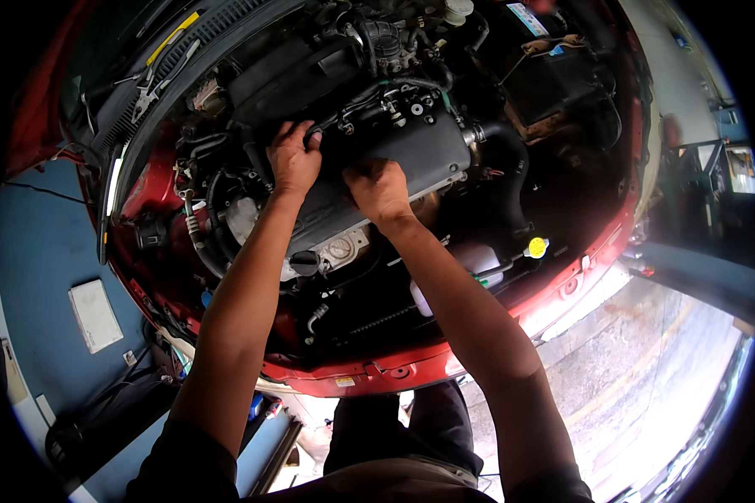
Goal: The person works on a car engine with the hood open, using a wrench to tighten bolts on the engine cover. They manipulate hoses and components within the engine bay, occasionally stepping back to retrieve tools or inspect the work area.
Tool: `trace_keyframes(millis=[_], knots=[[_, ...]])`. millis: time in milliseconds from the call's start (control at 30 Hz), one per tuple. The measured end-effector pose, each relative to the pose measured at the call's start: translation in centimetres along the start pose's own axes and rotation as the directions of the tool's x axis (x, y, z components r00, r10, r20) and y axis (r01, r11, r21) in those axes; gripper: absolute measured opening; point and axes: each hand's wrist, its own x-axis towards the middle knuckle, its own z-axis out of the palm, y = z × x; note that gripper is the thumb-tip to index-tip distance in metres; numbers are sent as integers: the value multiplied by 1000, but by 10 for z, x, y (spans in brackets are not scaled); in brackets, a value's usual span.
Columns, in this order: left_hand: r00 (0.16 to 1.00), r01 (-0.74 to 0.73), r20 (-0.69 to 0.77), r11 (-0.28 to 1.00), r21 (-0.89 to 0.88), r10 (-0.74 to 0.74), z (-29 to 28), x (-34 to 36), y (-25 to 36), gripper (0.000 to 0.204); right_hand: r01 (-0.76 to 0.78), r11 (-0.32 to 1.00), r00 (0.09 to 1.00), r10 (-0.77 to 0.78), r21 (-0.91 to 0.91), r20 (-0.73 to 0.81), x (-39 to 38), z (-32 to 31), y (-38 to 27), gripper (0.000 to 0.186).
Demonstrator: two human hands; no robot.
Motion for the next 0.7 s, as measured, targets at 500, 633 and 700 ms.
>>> trace_keyframes(millis=[500,633,700], knots=[[997,21,-76,992,-122,-30,0,1,-7,25,-104,984,993,110,148,-32,28,24,-3,17],[987,-15,-160,986,-164,-11,-1,1,-8,21,-114,988,991,120,101,-55,34,33,-7,16],[987,-3,-158,975,-224,-33,0,3,-9,19,-121,992,990,123,30,-65,43,37,-10,19]])
